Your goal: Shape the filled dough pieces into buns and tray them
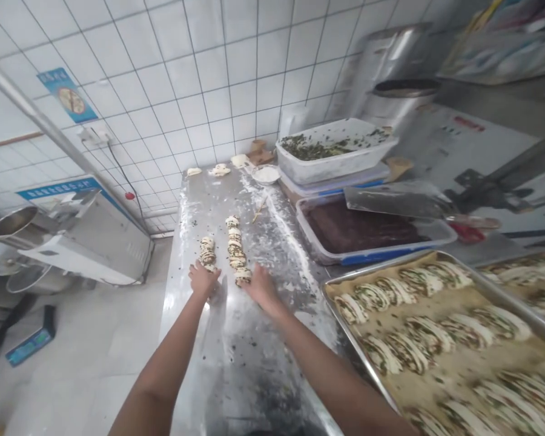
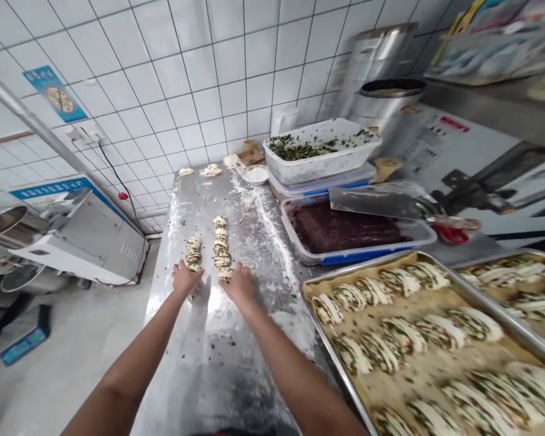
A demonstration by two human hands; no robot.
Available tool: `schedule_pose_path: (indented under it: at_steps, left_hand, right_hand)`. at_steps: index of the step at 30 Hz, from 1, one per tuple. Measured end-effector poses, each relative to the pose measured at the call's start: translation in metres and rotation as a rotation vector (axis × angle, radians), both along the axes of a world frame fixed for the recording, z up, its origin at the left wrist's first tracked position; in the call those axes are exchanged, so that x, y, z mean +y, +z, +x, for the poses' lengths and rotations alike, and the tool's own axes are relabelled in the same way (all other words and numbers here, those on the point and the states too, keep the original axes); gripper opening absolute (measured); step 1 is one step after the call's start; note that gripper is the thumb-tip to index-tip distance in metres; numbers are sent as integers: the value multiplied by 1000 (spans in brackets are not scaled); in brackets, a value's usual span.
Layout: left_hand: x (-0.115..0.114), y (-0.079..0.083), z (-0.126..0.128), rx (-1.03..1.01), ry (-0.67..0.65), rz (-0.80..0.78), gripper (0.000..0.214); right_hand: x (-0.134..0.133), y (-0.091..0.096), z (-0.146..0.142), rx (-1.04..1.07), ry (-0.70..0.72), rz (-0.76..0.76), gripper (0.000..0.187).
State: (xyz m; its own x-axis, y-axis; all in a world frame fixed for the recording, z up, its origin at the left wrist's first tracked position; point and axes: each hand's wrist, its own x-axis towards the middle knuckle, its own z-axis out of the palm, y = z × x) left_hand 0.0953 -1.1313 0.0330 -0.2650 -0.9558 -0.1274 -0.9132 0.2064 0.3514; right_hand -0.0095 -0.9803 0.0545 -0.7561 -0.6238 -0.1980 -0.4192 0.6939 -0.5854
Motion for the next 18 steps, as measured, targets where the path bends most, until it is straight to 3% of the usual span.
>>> schedule_pose_path:
  at_steps: [3, 7, 13, 18]
  left_hand:
    - [-8, -12, -20, -15, 15, -21, 85]
    - [-15, -22, -36, -40, -37, -128, 82]
    - [-33, -26, -34, -55, -67, -145, 47]
    - [-33, -23, -27, -34, -184, -143, 47]
  right_hand:
    - [-61, -15, 11, 104, -112, 109, 84]
    - [-94, -31, 14, 230, -127, 151, 81]
    - [-94, -39, -7, 257, -23, 196, 58]
    - [-77, -31, -14, 264, 166, 135, 55]
